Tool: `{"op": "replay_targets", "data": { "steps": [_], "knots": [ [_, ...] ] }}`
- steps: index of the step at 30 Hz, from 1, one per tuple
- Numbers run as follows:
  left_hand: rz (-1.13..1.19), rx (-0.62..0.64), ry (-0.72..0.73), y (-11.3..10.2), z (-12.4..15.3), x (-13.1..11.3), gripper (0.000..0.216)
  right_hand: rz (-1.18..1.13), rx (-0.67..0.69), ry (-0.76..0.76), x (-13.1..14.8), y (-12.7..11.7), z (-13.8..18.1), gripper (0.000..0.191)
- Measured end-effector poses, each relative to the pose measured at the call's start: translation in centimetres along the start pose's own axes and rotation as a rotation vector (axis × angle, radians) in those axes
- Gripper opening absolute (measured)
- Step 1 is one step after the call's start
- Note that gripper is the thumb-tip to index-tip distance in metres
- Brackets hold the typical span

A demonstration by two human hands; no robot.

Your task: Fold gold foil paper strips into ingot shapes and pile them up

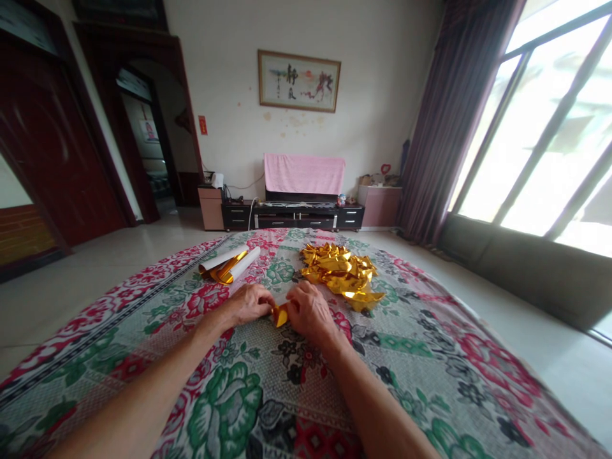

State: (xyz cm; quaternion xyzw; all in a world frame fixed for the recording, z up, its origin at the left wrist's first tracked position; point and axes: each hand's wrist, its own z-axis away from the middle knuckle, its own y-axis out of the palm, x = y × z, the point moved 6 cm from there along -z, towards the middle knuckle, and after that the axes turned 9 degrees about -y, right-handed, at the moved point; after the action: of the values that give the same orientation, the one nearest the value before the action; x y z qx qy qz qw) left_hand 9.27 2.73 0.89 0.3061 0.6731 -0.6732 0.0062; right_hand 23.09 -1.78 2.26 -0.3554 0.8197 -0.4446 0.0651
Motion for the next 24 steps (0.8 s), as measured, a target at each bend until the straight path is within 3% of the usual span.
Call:
{"op": "replay_targets", "data": {
  "steps": [4,12,24],
  "knots": [
    [0.011,-0.011,0.003,0.0,0.0,0.1,0.024,-0.085,0.093,-0.12,1.6,0.2,0.4,0.014],
    [0.129,0.071,0.022,0.0,0.4,0.1,0.026,-0.108,0.124,-0.207,2.3,0.3,0.7,0.02],
    [0.113,0.16,-0.001,-0.1,0.6,-0.2,0.03,-0.167,0.16,-0.283,3.0,0.4,0.8,0.021]
  ]
}}
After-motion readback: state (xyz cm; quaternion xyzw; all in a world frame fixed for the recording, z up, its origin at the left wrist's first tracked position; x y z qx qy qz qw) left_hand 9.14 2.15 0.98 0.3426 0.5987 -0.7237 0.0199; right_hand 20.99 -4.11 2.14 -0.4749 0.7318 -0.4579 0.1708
